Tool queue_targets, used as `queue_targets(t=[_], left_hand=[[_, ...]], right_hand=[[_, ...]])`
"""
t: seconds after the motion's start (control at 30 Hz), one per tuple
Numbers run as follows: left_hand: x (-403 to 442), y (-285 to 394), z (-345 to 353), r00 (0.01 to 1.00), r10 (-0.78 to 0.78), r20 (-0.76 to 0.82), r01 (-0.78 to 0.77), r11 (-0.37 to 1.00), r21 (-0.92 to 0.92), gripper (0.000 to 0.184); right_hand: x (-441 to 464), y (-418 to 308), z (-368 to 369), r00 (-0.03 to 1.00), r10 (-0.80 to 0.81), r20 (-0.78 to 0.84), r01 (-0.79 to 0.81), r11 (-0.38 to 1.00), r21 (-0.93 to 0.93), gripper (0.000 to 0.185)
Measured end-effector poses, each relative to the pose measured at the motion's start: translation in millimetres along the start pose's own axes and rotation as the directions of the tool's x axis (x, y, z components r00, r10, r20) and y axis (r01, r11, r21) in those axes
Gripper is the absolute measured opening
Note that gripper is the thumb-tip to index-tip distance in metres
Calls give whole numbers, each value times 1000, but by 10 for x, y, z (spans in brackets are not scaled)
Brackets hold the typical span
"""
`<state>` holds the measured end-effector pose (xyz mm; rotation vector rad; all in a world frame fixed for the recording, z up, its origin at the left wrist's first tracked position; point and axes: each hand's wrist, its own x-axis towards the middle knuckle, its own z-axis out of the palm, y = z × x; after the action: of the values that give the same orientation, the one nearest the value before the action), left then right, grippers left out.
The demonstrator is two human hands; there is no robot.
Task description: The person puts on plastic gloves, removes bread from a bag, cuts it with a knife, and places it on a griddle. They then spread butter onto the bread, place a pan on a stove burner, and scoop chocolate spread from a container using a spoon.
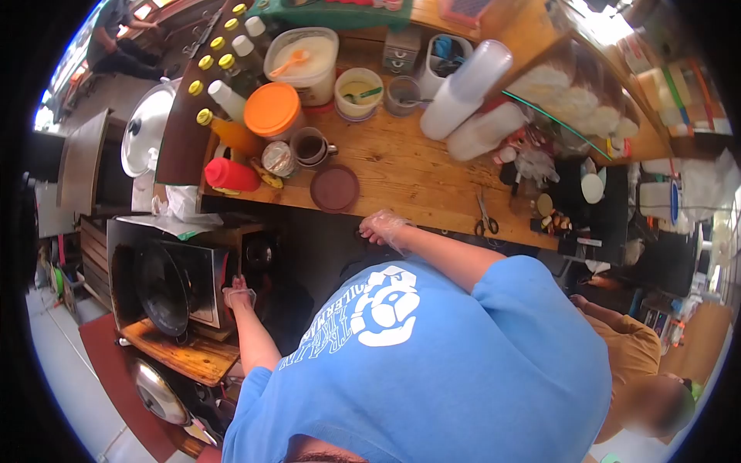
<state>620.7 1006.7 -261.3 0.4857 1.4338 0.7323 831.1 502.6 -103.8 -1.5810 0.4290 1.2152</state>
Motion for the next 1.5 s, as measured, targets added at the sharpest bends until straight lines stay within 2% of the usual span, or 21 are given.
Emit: queue_targets(t=[0.1, 0.17, 0.23, 0.3, 0.33, 0.37, 0.4, 0.43, 0.5, 0.57, 0.63, 0.73, 0.83, 0.87, 1.0, 1.1, 1.2, 1.27, 1.4, 1.47, 1.5], left_hand=[[10, 56, -14, 992, -126, 5, 125, 984, -128, 53], [-74, 95, -44, 984, -149, 95, 150, 989, -7, 46], [-377, 114, -66, 972, -143, 185, 110, 978, 177, 41], [-798, 163, -111, 978, -90, 189, 36, 961, 274, 37], [-567, -1, -285, 950, -95, 299, 44, 984, 172, 30], [-810, -41, -288, 958, 9, 286, -69, 978, 199, 25], [-711, -140, -417, 903, 55, 426, -247, 877, 412, 26], [-1360, -79, -391, 929, 262, 260, -368, 603, 708, 22], [-1868, -237, -773, 756, 434, 490, -626, 259, 735, 26], [-2054, -713, -1315, 769, 298, 565, -633, 236, 737, 29], [-2042, -1252, -1975, 840, 159, 519, -543, 266, 796, 35], [-2478, -1739, -2923, 981, 190, -22, -72, 471, 879, 38], [-2944, -1944, -3616, 910, 80, -406, 232, 713, 661, 30], [-3114, -2028, -3780, 882, 96, -461, 252, 731, 634, 28], [-3352, -2734, -4114, 864, 98, -495, 271, 738, 618, 27], [-3556, -2978, -4078, 793, -45, -607, 382, 814, 438, 29], [-3662, -3161, -4108, 865, -94, -492, 358, 804, 476, 30], [-3539, -3227, -4254, 949, -131, -287, 302, 640, 707, 31], [-3560, -3017, -4670, 960, -12, -280, 225, 627, 746, 28], [-3433, -2982, -4945, 870, -79, -487, 384, 727, 569, 28], [-3360, -2910, -5120, 875, -57, -480, 372, 713, 594, 28]], right_hand=[[50, 63, -31, 1000, -5, 12, 5, 1000, 1, 25], [77, 127, -4, 995, -89, 43, 91, 995, -39, 23], [143, 228, -51, 962, -210, 172, 247, 940, -235, 32], [37, 60, 161, 971, -140, 195, 189, 947, -261, 36], [3, -24, 302, 974, -125, 189, 170, 955, -244, 24], [147, 25, 369, 978, -67, 197, 102, 980, -173, 23], [80, -85, 531, 983, 12, 181, 30, 973, -228, 22], [185, -62, 613, 972, 51, 228, 21, 952, -305, 21], [347, -120, 844, 936, 140, 323, 1, 917, -398, 22], [413, -181, 1220, 902, 198, 384, 43, 844, -535, 21], [434, -253, 1658, 873, 244, 422, 89, 771, -630, 21], [398, -313, 2332, 847, 279, 453, 209, 609, -765, 21], [281, -214, 2993, 840, 328, 433, 259, 458, -850, 21], [216, -139, 3181, 834, 339, 436, 286, 410, -866, 20], [-9, 260, 3802, 763, 438, 475, 399, 260, -880, 17], [-255, 605, 4133, 731, 483, 483, 461, 172, -870, 16], [-503, 902, 4394, 686, 529, 499, 540, 90, -837, 16], [-626, 1034, 4526, 621, 562, 546, 627, 63, -777, 18], [-839, 1192, 4804, 595, 578, 559, 687, -5, -727, 20], [-784, 1226, 4927, 574, 576, 583, 708, 9, -706, 21], [-792, 1219, 4971, 563, 582, 586, 723, -3, -691, 23]])
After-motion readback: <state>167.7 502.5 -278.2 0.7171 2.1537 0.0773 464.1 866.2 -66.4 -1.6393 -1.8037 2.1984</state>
